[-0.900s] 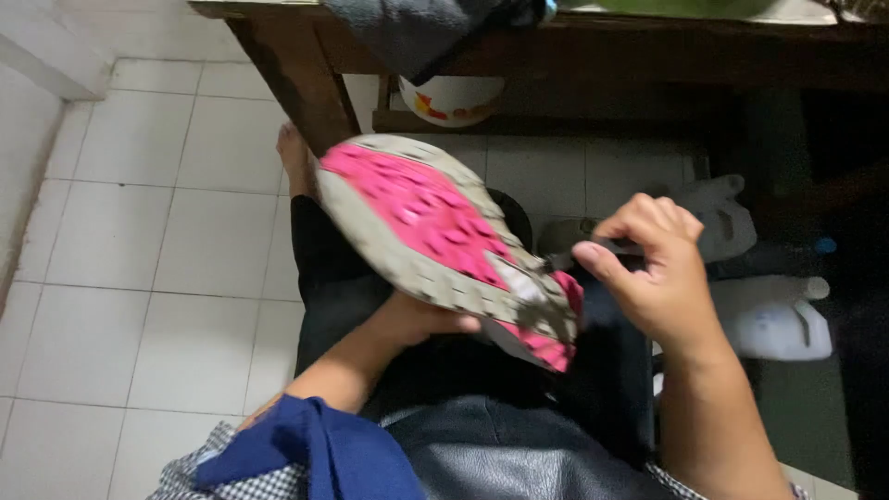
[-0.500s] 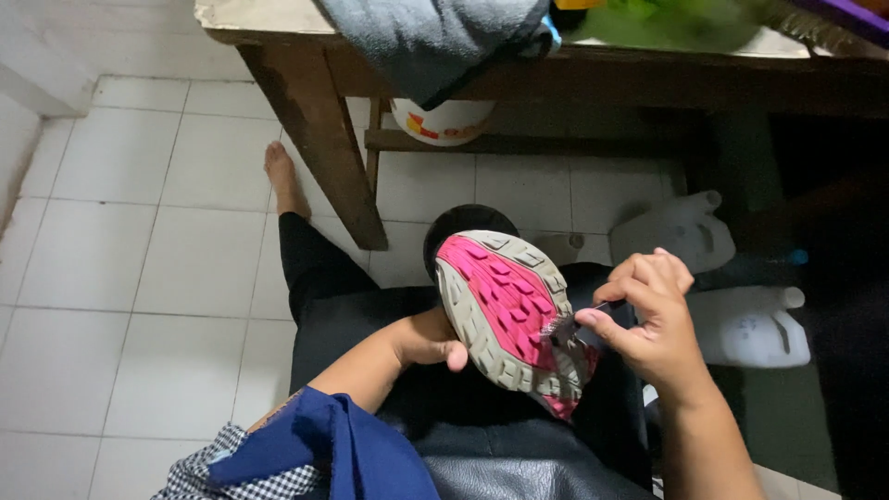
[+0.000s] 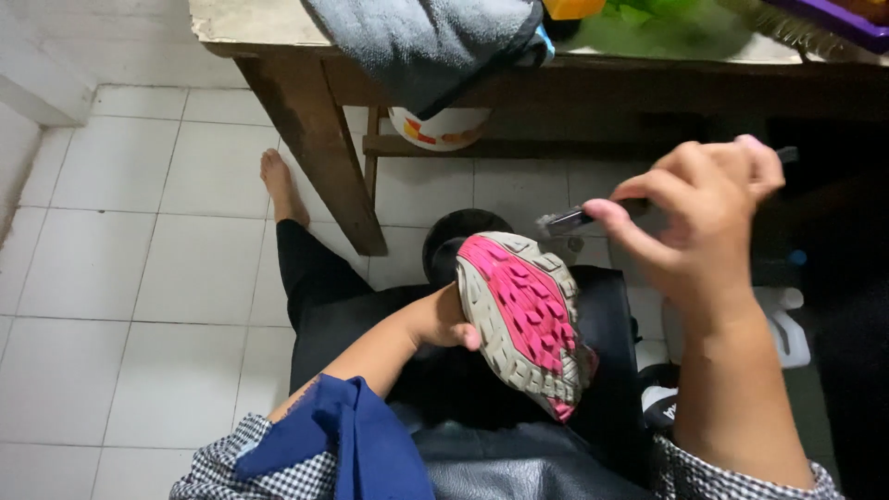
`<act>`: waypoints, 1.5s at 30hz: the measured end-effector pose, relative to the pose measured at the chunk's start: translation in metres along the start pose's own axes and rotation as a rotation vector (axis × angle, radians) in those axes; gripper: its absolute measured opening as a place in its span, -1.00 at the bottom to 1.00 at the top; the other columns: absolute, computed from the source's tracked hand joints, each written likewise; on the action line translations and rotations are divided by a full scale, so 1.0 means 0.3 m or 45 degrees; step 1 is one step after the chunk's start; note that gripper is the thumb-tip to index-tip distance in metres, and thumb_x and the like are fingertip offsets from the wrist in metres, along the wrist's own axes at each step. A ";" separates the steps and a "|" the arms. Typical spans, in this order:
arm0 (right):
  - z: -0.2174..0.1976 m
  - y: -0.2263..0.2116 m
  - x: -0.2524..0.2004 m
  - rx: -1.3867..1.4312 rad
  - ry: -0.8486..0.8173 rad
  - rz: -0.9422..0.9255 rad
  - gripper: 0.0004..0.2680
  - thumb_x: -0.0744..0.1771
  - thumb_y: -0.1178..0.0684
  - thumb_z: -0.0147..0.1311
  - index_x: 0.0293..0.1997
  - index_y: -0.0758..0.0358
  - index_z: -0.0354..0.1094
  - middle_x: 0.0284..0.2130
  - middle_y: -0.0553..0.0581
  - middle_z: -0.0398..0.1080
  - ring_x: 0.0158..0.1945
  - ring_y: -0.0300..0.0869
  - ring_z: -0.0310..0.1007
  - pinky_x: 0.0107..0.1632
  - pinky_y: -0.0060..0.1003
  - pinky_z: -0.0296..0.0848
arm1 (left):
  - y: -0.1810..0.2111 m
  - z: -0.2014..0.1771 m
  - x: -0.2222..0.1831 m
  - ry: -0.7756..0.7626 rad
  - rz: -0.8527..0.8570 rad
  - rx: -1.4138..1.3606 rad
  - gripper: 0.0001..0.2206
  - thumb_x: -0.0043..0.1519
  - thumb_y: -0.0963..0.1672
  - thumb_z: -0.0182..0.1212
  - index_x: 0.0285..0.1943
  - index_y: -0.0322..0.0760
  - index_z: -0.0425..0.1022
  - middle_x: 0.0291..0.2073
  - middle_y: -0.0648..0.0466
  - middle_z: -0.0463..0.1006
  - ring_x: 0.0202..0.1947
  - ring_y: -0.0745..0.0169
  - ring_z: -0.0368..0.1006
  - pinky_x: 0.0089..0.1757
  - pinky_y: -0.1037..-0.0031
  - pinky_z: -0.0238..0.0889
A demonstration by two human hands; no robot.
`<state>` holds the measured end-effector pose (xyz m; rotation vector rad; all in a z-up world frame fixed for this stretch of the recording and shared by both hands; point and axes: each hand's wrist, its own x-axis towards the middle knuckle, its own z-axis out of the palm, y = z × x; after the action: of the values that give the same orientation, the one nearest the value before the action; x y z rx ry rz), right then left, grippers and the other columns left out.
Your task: Scrubbing the sole of a running shoe with a brush and soapy water to clean it.
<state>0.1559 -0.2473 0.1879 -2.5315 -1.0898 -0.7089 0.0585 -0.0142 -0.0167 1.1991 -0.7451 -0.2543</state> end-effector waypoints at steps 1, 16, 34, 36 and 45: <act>-0.028 -0.065 0.023 0.000 0.001 0.000 -0.76 0.35 -0.22 0.37 -0.27 0.09 0.56 -0.28 0.00 0.35 0.00 -0.05 0.26 0.29 -0.02 -0.14 | -0.001 -0.005 0.008 -0.001 0.000 0.001 -0.25 0.08 0.22 0.34 0.30 -0.30 0.39 0.25 -0.08 0.45 0.30 0.03 0.34 0.30 0.14 0.20; 0.001 -0.029 0.029 0.312 -0.011 -0.230 -0.78 0.34 -0.13 0.18 -0.49 0.07 0.47 -0.54 -0.04 0.37 -0.38 -0.12 0.31 -0.01 0.02 -0.04 | 0.050 0.001 0.088 -0.003 -0.177 -0.122 -0.05 0.03 0.20 0.41 0.48 -0.37 0.12 0.36 -0.14 0.33 0.39 0.00 0.22 0.38 0.13 0.06; 0.010 0.038 0.034 0.050 -0.152 0.082 -0.80 0.33 -0.20 0.25 -0.39 0.00 0.48 -0.38 -0.08 0.39 -0.09 -0.09 0.33 0.13 0.03 -0.10 | 0.102 0.017 0.113 -0.038 -0.263 -0.281 -0.24 0.09 0.09 0.45 0.39 -0.33 0.28 0.23 -0.05 0.49 0.27 0.11 0.39 0.32 0.19 0.24; 0.004 0.102 -0.009 0.002 -0.110 0.268 -0.79 0.40 -0.18 0.28 -0.30 0.04 0.44 -0.38 -0.04 0.21 -0.03 -0.06 0.21 0.31 -0.01 -0.08 | 0.134 0.024 0.113 -0.027 -0.237 -0.310 -0.22 0.05 0.10 0.50 0.39 -0.29 0.29 0.22 -0.04 0.49 0.29 0.08 0.38 0.32 0.18 0.25; 0.006 0.059 -0.010 0.357 -0.118 0.411 -0.92 0.40 0.02 0.21 -0.19 0.12 0.50 -0.32 -0.01 0.46 -0.19 -0.18 0.32 0.09 -0.18 0.17 | 0.093 -0.053 0.156 -0.036 -0.370 -0.210 -0.27 0.04 0.17 0.43 0.28 -0.31 0.42 0.17 -0.10 0.55 0.22 0.04 0.47 0.26 0.16 0.30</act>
<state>0.1677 -0.2603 0.1834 -2.4305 -0.7208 -0.3301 0.0979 -0.0177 0.0242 1.1461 -0.5612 -0.5636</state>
